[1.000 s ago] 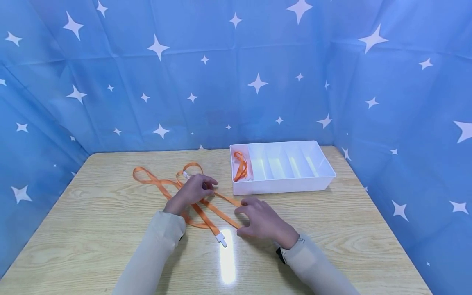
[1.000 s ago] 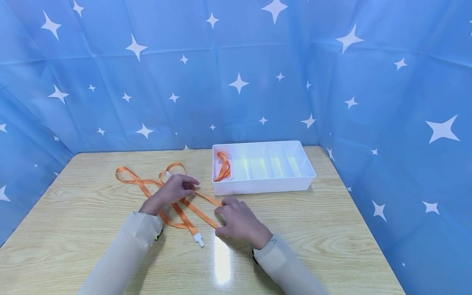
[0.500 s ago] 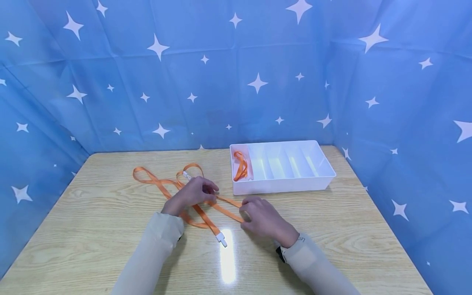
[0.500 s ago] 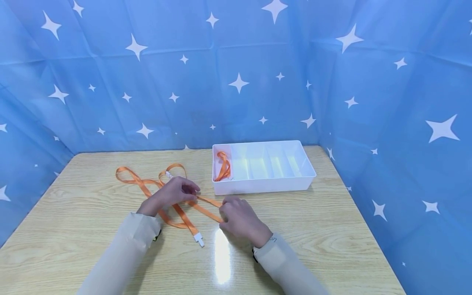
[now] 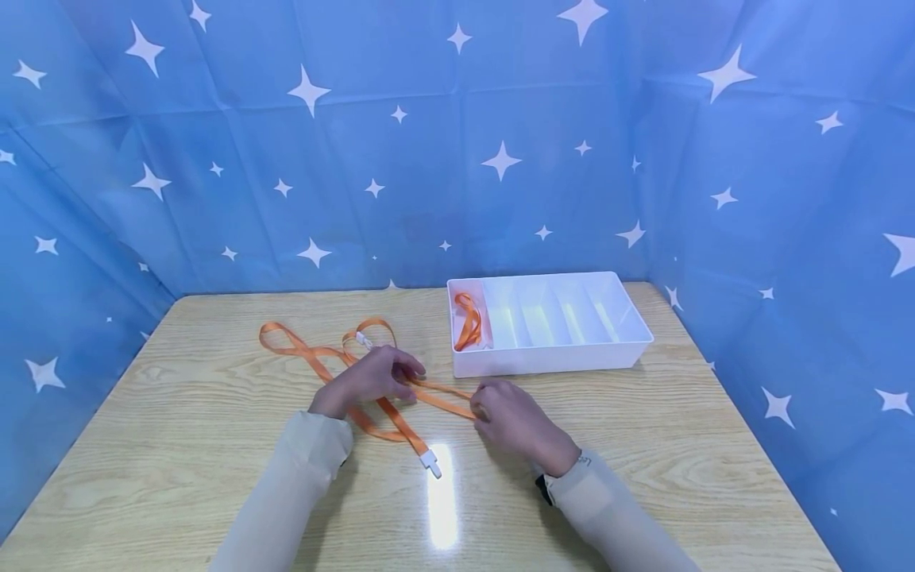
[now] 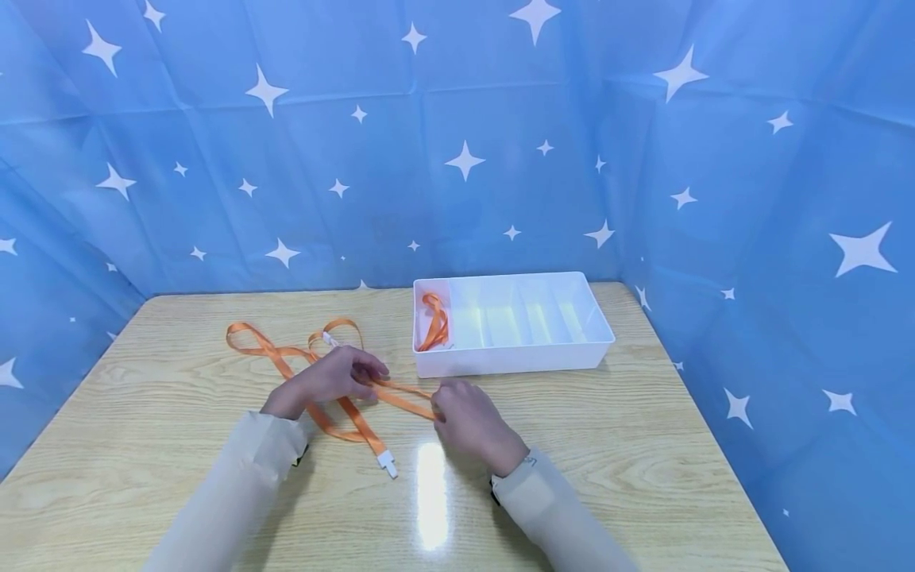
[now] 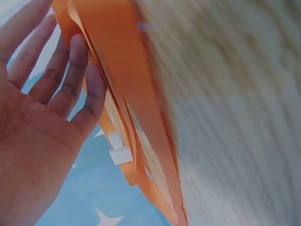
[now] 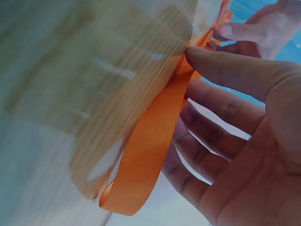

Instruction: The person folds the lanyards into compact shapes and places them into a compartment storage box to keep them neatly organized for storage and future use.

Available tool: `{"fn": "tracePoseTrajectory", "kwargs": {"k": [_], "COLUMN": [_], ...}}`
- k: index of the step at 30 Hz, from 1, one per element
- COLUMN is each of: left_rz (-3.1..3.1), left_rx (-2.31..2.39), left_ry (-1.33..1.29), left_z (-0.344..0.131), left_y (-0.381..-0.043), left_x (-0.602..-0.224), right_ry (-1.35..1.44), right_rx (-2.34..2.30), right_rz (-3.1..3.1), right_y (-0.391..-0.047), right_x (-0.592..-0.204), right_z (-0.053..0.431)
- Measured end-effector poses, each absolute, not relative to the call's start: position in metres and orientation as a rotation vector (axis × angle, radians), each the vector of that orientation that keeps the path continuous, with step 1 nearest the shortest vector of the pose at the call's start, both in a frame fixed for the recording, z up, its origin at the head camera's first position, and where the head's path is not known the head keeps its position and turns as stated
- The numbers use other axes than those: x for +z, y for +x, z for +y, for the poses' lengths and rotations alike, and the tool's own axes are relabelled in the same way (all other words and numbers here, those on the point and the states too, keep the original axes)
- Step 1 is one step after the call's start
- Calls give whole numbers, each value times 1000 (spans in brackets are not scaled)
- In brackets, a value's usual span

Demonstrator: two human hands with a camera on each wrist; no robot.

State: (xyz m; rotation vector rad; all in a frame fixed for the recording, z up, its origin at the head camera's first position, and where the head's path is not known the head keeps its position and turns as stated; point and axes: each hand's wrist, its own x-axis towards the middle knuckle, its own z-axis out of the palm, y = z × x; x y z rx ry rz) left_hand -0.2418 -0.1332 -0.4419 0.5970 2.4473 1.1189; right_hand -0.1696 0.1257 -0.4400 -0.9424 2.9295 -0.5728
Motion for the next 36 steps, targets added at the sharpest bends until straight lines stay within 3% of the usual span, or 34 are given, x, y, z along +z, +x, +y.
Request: {"fn": "tracePoseTrajectory", "kwargs": {"k": [30, 36], "left_rz": [2453, 2489], "left_rx": [1103, 1020], "left_ry": [689, 677], "left_z": [-135, -132], "left_y": [-239, -240], "left_x": [-445, -446], "right_ry": [-931, -806], "right_rx": [-820, -898], "right_rz": [2886, 2885], "right_y": [-177, -177], "right_x": [-442, -432], "right_z": [130, 129]}}
